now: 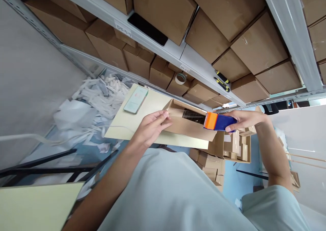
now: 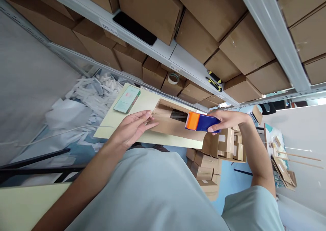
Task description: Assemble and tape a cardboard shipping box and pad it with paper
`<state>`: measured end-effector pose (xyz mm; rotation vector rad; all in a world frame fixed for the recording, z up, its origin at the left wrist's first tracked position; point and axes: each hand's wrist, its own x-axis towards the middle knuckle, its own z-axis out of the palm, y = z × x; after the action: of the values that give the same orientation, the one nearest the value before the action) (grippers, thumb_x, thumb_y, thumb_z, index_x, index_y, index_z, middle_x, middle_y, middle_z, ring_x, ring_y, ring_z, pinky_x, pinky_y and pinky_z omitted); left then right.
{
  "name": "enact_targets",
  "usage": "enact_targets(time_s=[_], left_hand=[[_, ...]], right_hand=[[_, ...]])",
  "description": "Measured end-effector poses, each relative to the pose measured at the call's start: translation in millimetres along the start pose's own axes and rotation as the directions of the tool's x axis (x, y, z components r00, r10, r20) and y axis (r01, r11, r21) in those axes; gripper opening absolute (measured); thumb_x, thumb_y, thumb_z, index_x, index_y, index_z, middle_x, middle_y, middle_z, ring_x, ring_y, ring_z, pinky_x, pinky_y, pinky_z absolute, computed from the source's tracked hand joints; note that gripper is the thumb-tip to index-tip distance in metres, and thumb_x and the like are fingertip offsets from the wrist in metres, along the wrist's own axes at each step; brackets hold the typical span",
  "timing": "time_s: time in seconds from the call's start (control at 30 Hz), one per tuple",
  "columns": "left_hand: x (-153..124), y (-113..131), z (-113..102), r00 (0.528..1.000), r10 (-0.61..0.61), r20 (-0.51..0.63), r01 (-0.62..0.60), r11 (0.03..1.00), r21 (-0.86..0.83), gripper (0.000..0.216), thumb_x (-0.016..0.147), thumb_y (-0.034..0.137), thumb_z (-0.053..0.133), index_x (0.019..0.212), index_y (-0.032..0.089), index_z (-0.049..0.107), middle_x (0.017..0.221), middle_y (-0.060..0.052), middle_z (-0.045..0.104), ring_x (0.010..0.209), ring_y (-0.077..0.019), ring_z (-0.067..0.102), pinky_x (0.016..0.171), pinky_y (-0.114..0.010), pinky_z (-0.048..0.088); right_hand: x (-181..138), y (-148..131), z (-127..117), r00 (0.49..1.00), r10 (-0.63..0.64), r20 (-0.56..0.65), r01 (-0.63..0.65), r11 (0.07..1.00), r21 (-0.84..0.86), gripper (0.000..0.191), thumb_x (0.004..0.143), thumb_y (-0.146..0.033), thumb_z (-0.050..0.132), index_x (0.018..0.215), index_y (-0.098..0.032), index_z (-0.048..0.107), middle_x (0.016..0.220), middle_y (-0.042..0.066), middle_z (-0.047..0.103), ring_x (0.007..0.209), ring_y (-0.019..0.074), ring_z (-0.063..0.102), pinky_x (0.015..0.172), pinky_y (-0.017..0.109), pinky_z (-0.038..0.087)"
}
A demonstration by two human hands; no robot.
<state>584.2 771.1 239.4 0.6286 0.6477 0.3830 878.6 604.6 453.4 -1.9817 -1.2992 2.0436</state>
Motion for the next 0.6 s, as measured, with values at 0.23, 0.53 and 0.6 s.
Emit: enact_targets(time_s=[0.23, 0.53, 0.6], left_hand=[[20, 1, -15, 0.997, -0.078, 0.006, 0.078, 0.995, -0.054, 0.055, 0.061, 0.057, 0.107, 0.088, 0.019, 0.078, 0.094, -0.001, 0.065, 0.094, -0.0171, 0.062, 0.110, -0.062, 0.062], [28, 5, -26, 0.993, -0.121, 0.001, 0.120, 0.991, -0.063, 0.053, 0.063, 0.054, 0.107, 0.090, 0.018, 0.080, 0.093, -0.003, 0.072, 0.095, -0.0189, 0.069, 0.111, -0.062, 0.063], [31, 6, -29, 0.995, -0.094, -0.039, 0.094, 0.996, 0.002, 0.054, 0.062, 0.056, 0.106, 0.090, 0.018, 0.080, 0.092, -0.004, 0.073, 0.093, -0.0196, 0.071, 0.110, -0.061, 0.064]], right_hand=[[43, 21, -25, 0.997, -0.036, 0.072, 0.026, 0.992, 0.126, 0.052, 0.095, -0.066, 0.083, 0.095, -0.016, 0.070, 0.081, 0.002, 0.075, 0.072, 0.0137, 0.068, 0.066, 0.024, 0.052], [83, 65, -12, 0.986, -0.126, 0.111, 0.096, 0.965, 0.242, 0.053, 0.099, -0.067, 0.079, 0.087, -0.016, 0.070, 0.075, 0.002, 0.074, 0.067, 0.0129, 0.067, 0.067, 0.024, 0.056], [89, 68, -8, 0.986, -0.124, 0.110, 0.092, 0.961, 0.261, 0.053, 0.098, -0.067, 0.079, 0.089, -0.016, 0.070, 0.076, 0.002, 0.074, 0.067, 0.0130, 0.067, 0.068, 0.024, 0.057]])
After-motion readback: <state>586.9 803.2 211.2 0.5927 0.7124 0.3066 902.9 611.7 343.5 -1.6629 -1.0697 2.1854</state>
